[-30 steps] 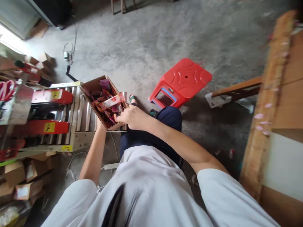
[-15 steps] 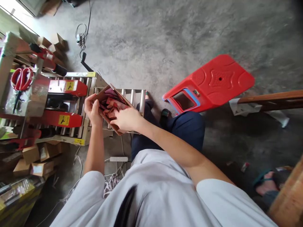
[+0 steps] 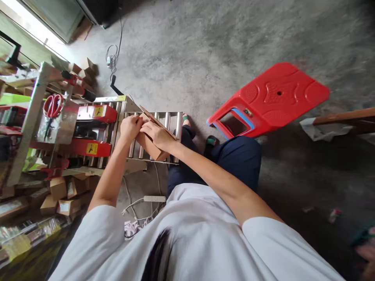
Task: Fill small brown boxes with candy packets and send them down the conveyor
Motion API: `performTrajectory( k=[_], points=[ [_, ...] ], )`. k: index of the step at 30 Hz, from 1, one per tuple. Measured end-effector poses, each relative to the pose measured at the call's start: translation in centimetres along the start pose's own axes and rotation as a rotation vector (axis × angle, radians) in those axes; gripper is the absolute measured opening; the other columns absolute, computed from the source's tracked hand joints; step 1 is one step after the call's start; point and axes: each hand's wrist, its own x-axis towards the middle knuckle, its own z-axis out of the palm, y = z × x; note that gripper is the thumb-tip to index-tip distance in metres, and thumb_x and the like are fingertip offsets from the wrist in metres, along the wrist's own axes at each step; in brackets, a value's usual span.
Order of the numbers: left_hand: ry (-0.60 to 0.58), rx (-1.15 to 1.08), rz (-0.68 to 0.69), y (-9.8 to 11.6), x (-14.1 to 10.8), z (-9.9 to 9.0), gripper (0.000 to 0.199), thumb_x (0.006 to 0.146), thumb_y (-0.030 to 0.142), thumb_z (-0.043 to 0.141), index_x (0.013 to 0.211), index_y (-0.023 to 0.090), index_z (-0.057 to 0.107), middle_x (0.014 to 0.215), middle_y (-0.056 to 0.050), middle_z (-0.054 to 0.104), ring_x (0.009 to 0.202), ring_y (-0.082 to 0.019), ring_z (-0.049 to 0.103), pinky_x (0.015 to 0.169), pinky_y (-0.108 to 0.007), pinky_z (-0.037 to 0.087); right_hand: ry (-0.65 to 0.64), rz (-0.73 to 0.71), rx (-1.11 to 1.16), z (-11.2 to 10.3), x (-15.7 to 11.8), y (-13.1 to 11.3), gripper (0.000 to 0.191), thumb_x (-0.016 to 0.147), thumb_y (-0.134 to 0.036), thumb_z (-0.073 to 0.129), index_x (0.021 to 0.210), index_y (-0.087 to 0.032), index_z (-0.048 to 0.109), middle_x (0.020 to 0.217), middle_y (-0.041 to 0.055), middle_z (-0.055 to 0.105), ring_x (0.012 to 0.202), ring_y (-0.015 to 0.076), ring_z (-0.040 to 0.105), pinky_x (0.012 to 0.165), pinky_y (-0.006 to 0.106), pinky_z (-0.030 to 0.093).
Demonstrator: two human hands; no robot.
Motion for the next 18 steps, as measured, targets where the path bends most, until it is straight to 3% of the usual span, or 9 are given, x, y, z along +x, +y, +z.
performTrajectory(
  k=[2, 5, 7, 9, 12, 14, 17, 18],
  points=[
    [0.093, 0.053, -0.036, 1.0, -0.5, 0.9, 0.019, 0.091, 0.034, 0.050, 0.084, 0.019, 0.059, 0.101, -0.014, 0.065, 0.107, -0.032, 0.058, 0.100, -0.047, 0.039, 0.159, -0.042, 0.077, -1.9, -1.6, -0.8, 0.037, 0.099, -0.007, 0.036, 0.125, -0.019, 0.061, 0.135, 0.0091, 0.059, 0.131, 0.0176, 0.052, 0.115, 0.035, 0.041],
    [0.240, 0.025, -0.063, 1.1, -0.7, 2.1, 0.027, 0.091, 0.032, 0.052, 0.113, 0.017, 0.059, 0.131, -0.019, 0.056, 0.130, -0.037, 0.046, 0.114, -0.056, 0.026, 0.349, 0.085, 0.011, -3.4, -4.2, -1.9, 0.036, 0.101, -0.019, 0.044, 0.134, -0.017, 0.057, 0.145, 0.0124, 0.053, 0.139, 0.0248, 0.045, 0.123, 0.049, 0.029],
    [0.279, -0.039, -0.111, 0.5, -0.3, 2.6, 0.034, 0.091, 0.029, 0.050, 0.122, 0.015, 0.057, 0.133, -0.021, 0.056, 0.133, -0.037, 0.045, 0.117, -0.057, 0.024, 0.281, 0.139, -0.035, -2.7, -5.7, -2.5, 0.038, 0.095, -0.028, 0.060, 0.130, -0.012, 0.061, 0.146, 0.0169, 0.052, 0.138, 0.0313, 0.046, 0.123, 0.055, 0.026],
    [0.350, -0.172, -0.179, 0.0, -0.2, 2.9, 0.040, 0.092, 0.025, 0.044, 0.130, 0.014, 0.053, 0.131, -0.020, 0.058, 0.131, -0.032, 0.049, 0.116, -0.052, 0.030, 0.120, 0.079, -0.045, -1.0, -6.8, -2.7, 0.048, 0.085, -0.030, 0.075, 0.127, -0.009, 0.064, 0.145, 0.0186, 0.054, 0.139, 0.0347, 0.045, 0.122, 0.056, 0.026],
    [0.519, -0.377, -0.160, 0.2, -1.9, 3.4, 0.049, 0.097, 0.025, 0.030, 0.144, 0.017, 0.040, 0.143, -0.017, 0.052, 0.137, -0.024, 0.047, 0.118, -0.044, 0.032, 0.039, 0.026, -0.013, 1.0, -7.6, -2.2, 0.053, 0.081, -0.029, 0.079, 0.128, -0.009, 0.065, 0.142, 0.0178, 0.058, 0.144, 0.0353, 0.040, 0.123, 0.056, 0.023],
    [0.445, -0.380, -0.019, 1.2, -4.3, 3.8, 0.052, 0.100, 0.034, 0.026, 0.149, 0.019, 0.037, 0.152, -0.015, 0.045, 0.146, -0.023, 0.038, 0.124, -0.046, 0.025, 0.035, 0.022, 0.079, 0.8, -7.5, -1.2, 0.039, 0.081, -0.026, 0.079, 0.117, -0.011, 0.072, 0.135, 0.0159, 0.064, 0.140, 0.0340, 0.045, 0.121, 0.056, 0.026],
    [0.081, -0.209, 0.267, 2.7, -8.1, 4.2, 0.067, 0.098, 0.059, 0.031, 0.152, 0.020, 0.039, 0.163, -0.014, 0.031, 0.156, -0.031, 0.013, 0.127, -0.053, 0.011, -0.037, 0.014, 0.354, -1.0, -7.4, 0.8, 0.007, 0.081, -0.024, 0.077, 0.079, -0.017, 0.077, 0.102, 0.0077, 0.077, 0.114, 0.0266, 0.066, 0.113, 0.049, 0.039],
    [-0.016, -0.153, 0.335, 3.1, -9.0, 4.2, 0.075, 0.095, 0.066, 0.033, 0.153, 0.019, 0.039, 0.166, -0.014, 0.023, 0.156, -0.034, 0.006, 0.126, -0.056, 0.009, -0.049, 0.027, 0.462, -1.6, -7.5, 1.4, 0.013, 0.079, -0.024, 0.078, 0.068, -0.018, 0.074, 0.092, 0.0051, 0.078, 0.103, 0.0237, 0.070, 0.108, 0.045, 0.044]
  ],
)
